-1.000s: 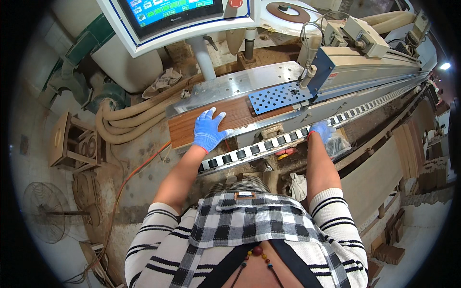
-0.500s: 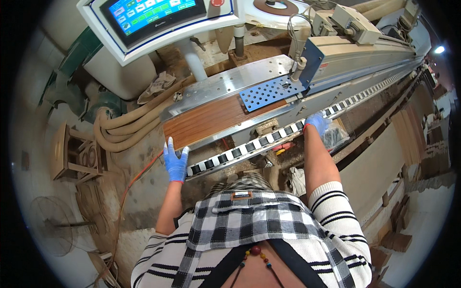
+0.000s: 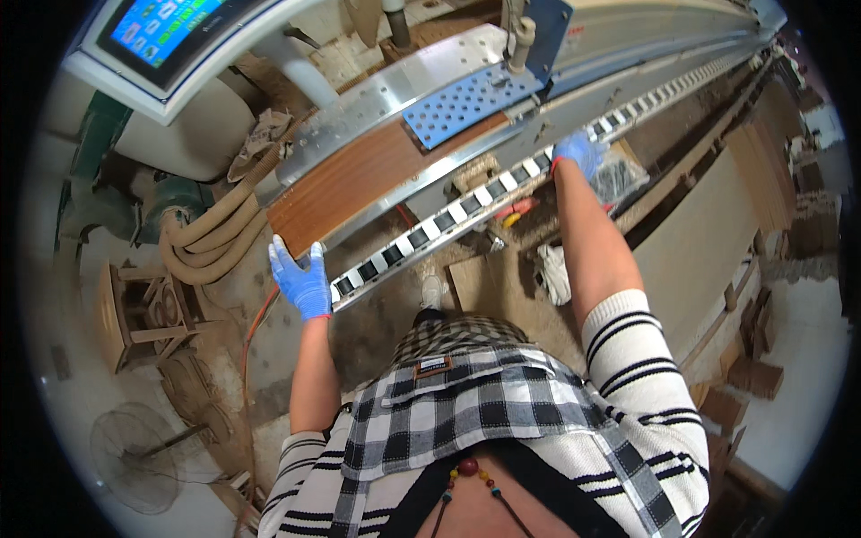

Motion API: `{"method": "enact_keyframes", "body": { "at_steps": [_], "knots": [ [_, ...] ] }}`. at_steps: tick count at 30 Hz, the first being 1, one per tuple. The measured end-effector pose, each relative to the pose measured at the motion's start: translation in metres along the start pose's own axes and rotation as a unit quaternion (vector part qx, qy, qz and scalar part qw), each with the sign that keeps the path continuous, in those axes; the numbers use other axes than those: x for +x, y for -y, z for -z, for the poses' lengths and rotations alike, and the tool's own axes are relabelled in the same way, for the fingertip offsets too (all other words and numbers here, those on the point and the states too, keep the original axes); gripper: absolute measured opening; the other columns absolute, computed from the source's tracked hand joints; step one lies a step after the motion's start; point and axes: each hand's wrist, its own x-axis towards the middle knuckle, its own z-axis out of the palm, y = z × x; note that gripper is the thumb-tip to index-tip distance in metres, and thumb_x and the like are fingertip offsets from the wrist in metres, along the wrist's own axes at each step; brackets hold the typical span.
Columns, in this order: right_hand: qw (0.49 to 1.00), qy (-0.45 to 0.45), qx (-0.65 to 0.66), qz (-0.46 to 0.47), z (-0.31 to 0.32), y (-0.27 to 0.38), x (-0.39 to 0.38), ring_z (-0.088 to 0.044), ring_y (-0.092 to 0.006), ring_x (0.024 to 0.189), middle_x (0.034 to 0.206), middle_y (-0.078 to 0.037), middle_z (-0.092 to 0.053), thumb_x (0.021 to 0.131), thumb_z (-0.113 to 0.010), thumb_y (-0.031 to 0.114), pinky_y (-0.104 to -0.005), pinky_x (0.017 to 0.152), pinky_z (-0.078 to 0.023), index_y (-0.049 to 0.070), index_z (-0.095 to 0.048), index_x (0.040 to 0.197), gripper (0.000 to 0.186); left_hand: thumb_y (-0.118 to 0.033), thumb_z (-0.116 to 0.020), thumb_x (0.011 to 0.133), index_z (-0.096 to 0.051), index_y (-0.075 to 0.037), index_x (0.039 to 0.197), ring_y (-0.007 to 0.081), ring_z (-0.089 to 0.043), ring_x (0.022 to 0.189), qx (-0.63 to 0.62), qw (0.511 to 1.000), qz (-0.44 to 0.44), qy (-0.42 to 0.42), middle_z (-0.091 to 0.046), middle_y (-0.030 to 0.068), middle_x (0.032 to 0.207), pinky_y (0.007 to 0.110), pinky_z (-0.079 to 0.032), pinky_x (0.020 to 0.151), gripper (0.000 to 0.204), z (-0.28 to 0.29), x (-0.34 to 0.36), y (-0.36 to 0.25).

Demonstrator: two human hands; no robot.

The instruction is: The person operates a CNC woodworking machine, placing wooden planks onto the machine bed and adjusting their position. They wear blue gloves and use both hands to align the wood before the machine processes it. The person repeats this process for multiple planks throughout the clip.

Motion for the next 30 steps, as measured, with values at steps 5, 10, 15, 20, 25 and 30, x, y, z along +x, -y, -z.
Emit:
{"method": "enact_keyframes", "body": {
  "at_steps": [5,10,15,20,25,30],
  "knots": [
    [0.999,-0.043,-0.014,0.010,-0.002,0.008,-0.007,-0.052,-0.0357,0.121,0.137,-0.024,-0.047,0.092,-0.045,0.047,-0.0436,0.100,-0.042,0.004,-0.027,0.147,0.072,-0.024,-0.068,0.087,-0.033,0.000,0.144,0.0343,-0.032,0.137,-0.057,0.998,0.003,-0.001,-0.035,0.0232,0.147,0.042,-0.026,0.112,0.071,0.005,-0.006,-0.001],
    [0.996,-0.078,0.008,0.036,-0.001,-0.014,0.013,-0.051,-0.0394,0.122,0.138,-0.026,-0.046,0.093,-0.042,0.049,-0.0447,0.102,-0.040,0.002,-0.034,0.143,0.070,-0.011,-0.063,0.089,-0.026,0.004,0.146,0.0289,-0.034,0.135,-0.301,0.952,0.049,0.033,-0.030,0.0202,0.149,0.038,-0.026,0.113,0.069,-0.003,-0.002,0.000],
    [0.994,-0.081,-0.008,0.068,-0.005,-0.011,0.014,-0.047,-0.0411,0.125,0.137,-0.028,-0.046,0.094,-0.038,0.051,-0.0451,0.104,-0.038,-0.001,-0.035,0.141,0.070,-0.009,-0.062,0.090,-0.021,0.000,0.148,0.0272,-0.035,0.133,-0.386,0.915,0.106,0.053,-0.029,0.0187,0.149,0.037,-0.032,0.110,0.072,0.001,-0.008,-0.003],
    [0.991,-0.101,0.000,0.088,-0.009,-0.011,0.014,-0.048,-0.0428,0.123,0.131,-0.029,-0.050,0.094,-0.038,0.049,-0.0460,0.102,-0.039,-0.003,-0.044,0.131,0.064,-0.015,-0.066,0.090,-0.025,0.000,0.147,0.0278,-0.038,0.132,-0.366,0.919,0.134,0.062,-0.028,0.0205,0.149,0.038,-0.033,0.110,0.071,0.000,-0.010,0.004],
    [0.960,-0.122,-0.143,0.206,-0.012,-0.018,0.024,-0.059,-0.0385,0.108,0.115,-0.026,-0.059,0.088,-0.045,0.026,-0.0431,0.090,-0.048,0.001,-0.059,0.114,0.038,-0.020,-0.066,0.090,-0.023,0.000,0.147,0.0290,-0.040,0.130,-0.215,0.971,0.073,0.079,-0.032,0.0227,0.147,0.037,-0.033,0.110,0.074,-0.005,-0.006,0.026],
    [0.944,-0.118,-0.188,0.246,-0.022,-0.039,0.074,-0.064,-0.0382,0.094,0.101,-0.023,-0.066,0.090,-0.043,0.020,-0.0451,0.081,-0.051,0.003,-0.068,0.103,0.033,-0.031,-0.074,0.084,-0.031,0.002,0.142,0.0292,-0.050,0.115,-0.451,0.878,0.119,0.109,-0.041,0.0234,0.132,0.040,-0.052,0.095,0.079,-0.020,0.002,0.049]
  ]
}}
